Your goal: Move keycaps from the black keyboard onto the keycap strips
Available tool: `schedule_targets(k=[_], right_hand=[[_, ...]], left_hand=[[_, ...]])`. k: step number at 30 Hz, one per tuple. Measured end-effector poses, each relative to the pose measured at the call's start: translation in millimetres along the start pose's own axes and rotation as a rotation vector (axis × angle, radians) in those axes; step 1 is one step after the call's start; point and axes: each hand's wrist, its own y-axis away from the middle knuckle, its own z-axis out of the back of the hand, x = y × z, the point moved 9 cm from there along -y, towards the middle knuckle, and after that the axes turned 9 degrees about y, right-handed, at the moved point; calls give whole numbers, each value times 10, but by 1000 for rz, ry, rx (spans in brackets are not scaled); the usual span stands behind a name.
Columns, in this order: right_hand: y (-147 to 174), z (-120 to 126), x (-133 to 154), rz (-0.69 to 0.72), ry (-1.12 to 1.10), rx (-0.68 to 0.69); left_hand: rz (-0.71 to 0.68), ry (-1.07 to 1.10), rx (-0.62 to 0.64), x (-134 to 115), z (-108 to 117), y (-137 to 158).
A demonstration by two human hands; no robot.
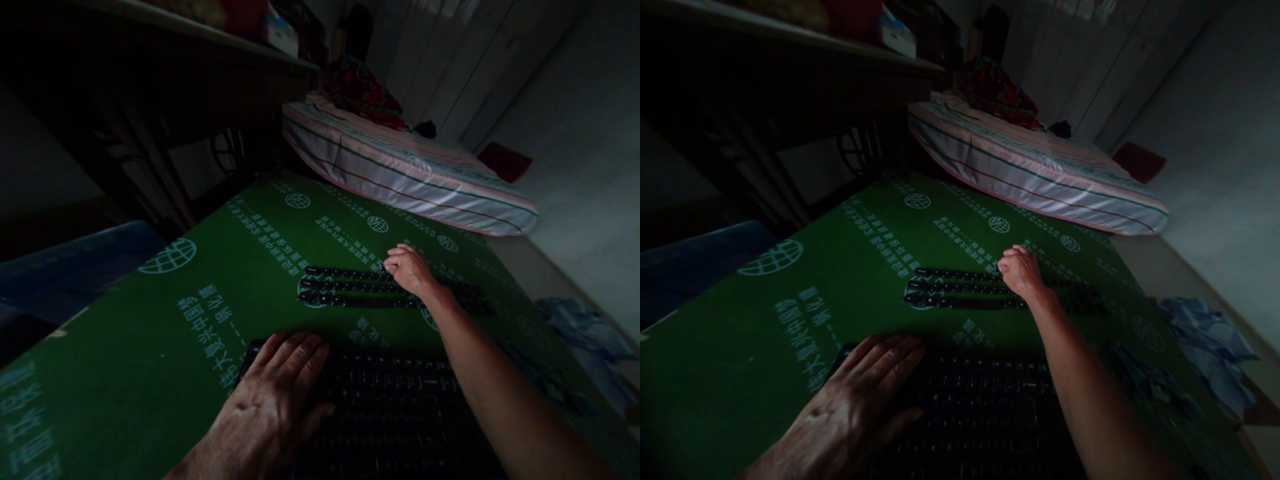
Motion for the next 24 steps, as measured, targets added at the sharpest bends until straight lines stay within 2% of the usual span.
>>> schedule_targets(k=[8, 24], right_hand=[[-37, -124, -10, -6, -17, -7], [-181, -84, 46, 110, -63, -8]], left_hand=[[7, 3, 13, 10, -13, 3], [0, 0, -5, -9, 18, -11]])
